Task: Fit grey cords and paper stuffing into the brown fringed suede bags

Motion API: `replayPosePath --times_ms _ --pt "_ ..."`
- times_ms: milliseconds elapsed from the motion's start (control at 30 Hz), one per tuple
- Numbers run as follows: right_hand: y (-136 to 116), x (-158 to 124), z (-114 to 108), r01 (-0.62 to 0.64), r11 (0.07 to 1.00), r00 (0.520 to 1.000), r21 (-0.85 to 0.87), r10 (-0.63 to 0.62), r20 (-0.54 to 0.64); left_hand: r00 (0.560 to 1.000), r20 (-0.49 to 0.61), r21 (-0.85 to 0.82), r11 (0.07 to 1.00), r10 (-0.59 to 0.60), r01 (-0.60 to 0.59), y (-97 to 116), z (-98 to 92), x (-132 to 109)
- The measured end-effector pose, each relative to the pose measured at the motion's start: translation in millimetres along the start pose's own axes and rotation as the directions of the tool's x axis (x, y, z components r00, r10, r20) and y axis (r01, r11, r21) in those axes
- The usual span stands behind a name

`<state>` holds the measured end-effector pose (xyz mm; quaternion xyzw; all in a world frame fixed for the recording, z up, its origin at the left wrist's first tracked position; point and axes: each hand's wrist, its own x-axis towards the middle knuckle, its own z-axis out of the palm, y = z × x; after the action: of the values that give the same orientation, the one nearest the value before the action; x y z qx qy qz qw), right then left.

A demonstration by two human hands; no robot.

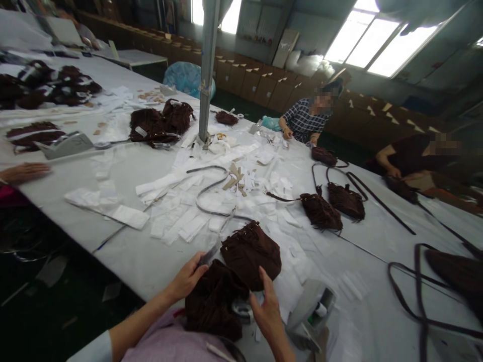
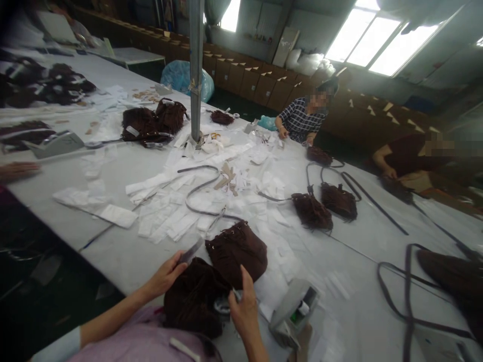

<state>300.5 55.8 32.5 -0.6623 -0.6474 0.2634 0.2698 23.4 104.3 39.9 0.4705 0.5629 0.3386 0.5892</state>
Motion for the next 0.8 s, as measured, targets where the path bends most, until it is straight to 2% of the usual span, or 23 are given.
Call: replayPosePath --times_ms 67,133,200,267,333,433,533,667,800 --pt "-23 26 -6 0.119 0.989 0.992 -0.089 -0.122 -0.03 0.977 0.15 0.029 0.987 0.153 -0.159 21 4.7 -8" --pt "-45 50 -8 0.209 0.962 0.977 -0.178 -0.212 -0.003 0.927 0.279 0.032 0.962 0.251 -0.27 36 8.9 -12" --pt "-61 69 -6 0.29 0.93 0.957 -0.226 -0.278 0.081 0.88 0.382 0.017 0.95 0.281 -0.311 44 11.0 -13" --pt "-68 81 -3 0.365 0.908 0.922 -0.203 -0.324 0.21 0.863 0.418 -0.015 0.952 0.284 -0.306 46 10.1 -12" --pt "-68 85 -4 0.38 0.914 0.897 -0.144 -0.325 0.3 0.878 0.41 -0.068 0.968 0.248 -0.242 43 6.5 -10" --pt "-61 87 -13 0.288 0.952 0.916 -0.099 -0.244 0.319 0.899 0.417 -0.21 0.977 0.132 -0.047 34 -0.2 -7" --pt "-56 87 -29 0.271 0.956 0.908 -0.113 -0.215 0.36 0.91 0.412 -0.367 0.924 0.054 0.111 22 -1.9 -5" --pt "-55 86 -49 0.33 0.927 0.866 -0.178 -0.223 0.448 0.956 0.292 -0.503 0.857 0.043 0.115 7 6.1 -2" --pt "-47 93 -56 0.389 0.896 0.836 -0.213 -0.246 0.491 0.976 0.219 -0.63 0.765 0.014 0.131 -1 18.4 2"
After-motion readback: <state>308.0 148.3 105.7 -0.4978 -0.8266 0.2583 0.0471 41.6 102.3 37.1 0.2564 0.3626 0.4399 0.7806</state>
